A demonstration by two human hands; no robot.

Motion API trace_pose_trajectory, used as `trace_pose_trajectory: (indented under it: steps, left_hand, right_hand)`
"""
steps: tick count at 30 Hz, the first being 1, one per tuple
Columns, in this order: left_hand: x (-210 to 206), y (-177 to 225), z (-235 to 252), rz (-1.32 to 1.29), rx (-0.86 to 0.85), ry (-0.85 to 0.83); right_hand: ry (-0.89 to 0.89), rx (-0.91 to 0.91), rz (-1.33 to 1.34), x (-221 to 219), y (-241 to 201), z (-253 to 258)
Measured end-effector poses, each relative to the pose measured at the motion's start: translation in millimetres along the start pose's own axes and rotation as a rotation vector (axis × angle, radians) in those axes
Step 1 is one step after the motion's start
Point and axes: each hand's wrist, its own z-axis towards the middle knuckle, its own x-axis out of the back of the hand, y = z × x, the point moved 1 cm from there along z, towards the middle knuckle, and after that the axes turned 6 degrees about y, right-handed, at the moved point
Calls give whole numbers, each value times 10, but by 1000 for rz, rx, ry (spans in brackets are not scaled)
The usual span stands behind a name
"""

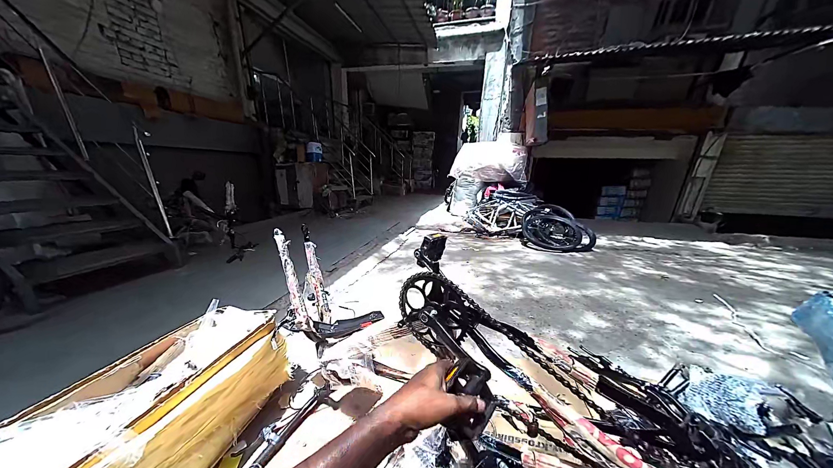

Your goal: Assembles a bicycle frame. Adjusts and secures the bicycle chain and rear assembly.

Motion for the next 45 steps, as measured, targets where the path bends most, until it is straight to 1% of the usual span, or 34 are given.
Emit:
trace_pose_trajectory:
  steps: [2, 4, 5, 6, 7, 8, 10, 12, 15, 17, 20, 21, 23, 25, 28, 29, 32, 34, 36, 38, 39, 41, 43, 45]
  left_hand:
    - [50, 544, -95, -269, -68, 102]
    - [418, 881, -3, -491, -145, 292]
    - [665, 939, 96, -610, -164, 423]
    - [912, 916, 193, -747, -156, 550]
    - [1132, 817, 259, -886, -144, 637]
    - [1309, 667, 305, -1010, -138, 688]
    - [1463, 368, 304, -1119, -136, 736]
    - [1476, 207, 233, -1111, -182, 709]
    - [1401, 76, 174, -993, -227, 646]
    - [1347, -90, 181, -923, -193, 637]
    - [1310, -459, 191, -861, -125, 586]
    - [1249, -502, 167, -858, -91, 613]
    - [1185, -503, 95, -821, -34, 653]
    - [1168, -451, 27, -742, -39, 645]
    - [1114, -350, 1, -716, -54, 693]
    - [1103, -346, -2, -702, -53, 690]
    - [1100, -406, 30, -639, -40, 667]
    - [1101, -429, 52, -591, -4, 628]
    - [1111, -464, 83, -569, -5, 602]
    - [1117, -491, 111, -536, -33, 576]
    - [1118, -508, 119, -521, -48, 564]
    - [1104, -529, 123, -487, -73, 523]
    - [1054, -506, 104, -440, -84, 490]
    - [1022, -505, 97, -373, -100, 447]
  right_hand:
    - [-5, 7, 23, -2, 17, 13]
    - [0, 7, 52, 10, 38, 34]
    - [13, 1, 68, 16, 54, 36]
    - [29, -7, 76, 18, 77, 30]
    - [39, -10, 85, 20, 108, 28]
    - [47, -9, 94, 20, 144, 32]
    - [78, -11, 110, -20, 172, 45]
    - [135, -22, 115, -62, 165, 82]
    - [150, -51, 138, -60, 161, -11]
    - [163, -33, 166, -42, 221, -65]
    - [232, -23, 213, -59, 249, -117]
    - [254, -32, 235, -67, 256, -131]
    - [275, -41, 278, -91, 284, -148]
    - [271, -17, 302, -113, 305, -149]
    - [249, 52, 310, -70, 264, -117]
    - [280, 50, 310, -44, 221, -81]
    - [453, 16, 296, 26, 132, 173]
    - [513, 27, 246, 37, 169, 391]
    - [549, 27, 236, 10, 217, 545]
    - [545, 11, 275, -36, 205, 546]
    - [523, -2, 281, -68, 177, 456]
    - [444, 28, 295, -39, 277, 231]
    - [371, 72, 210, -48, 330, -46]
    - [355, 118, 42, -114, 266, -243]
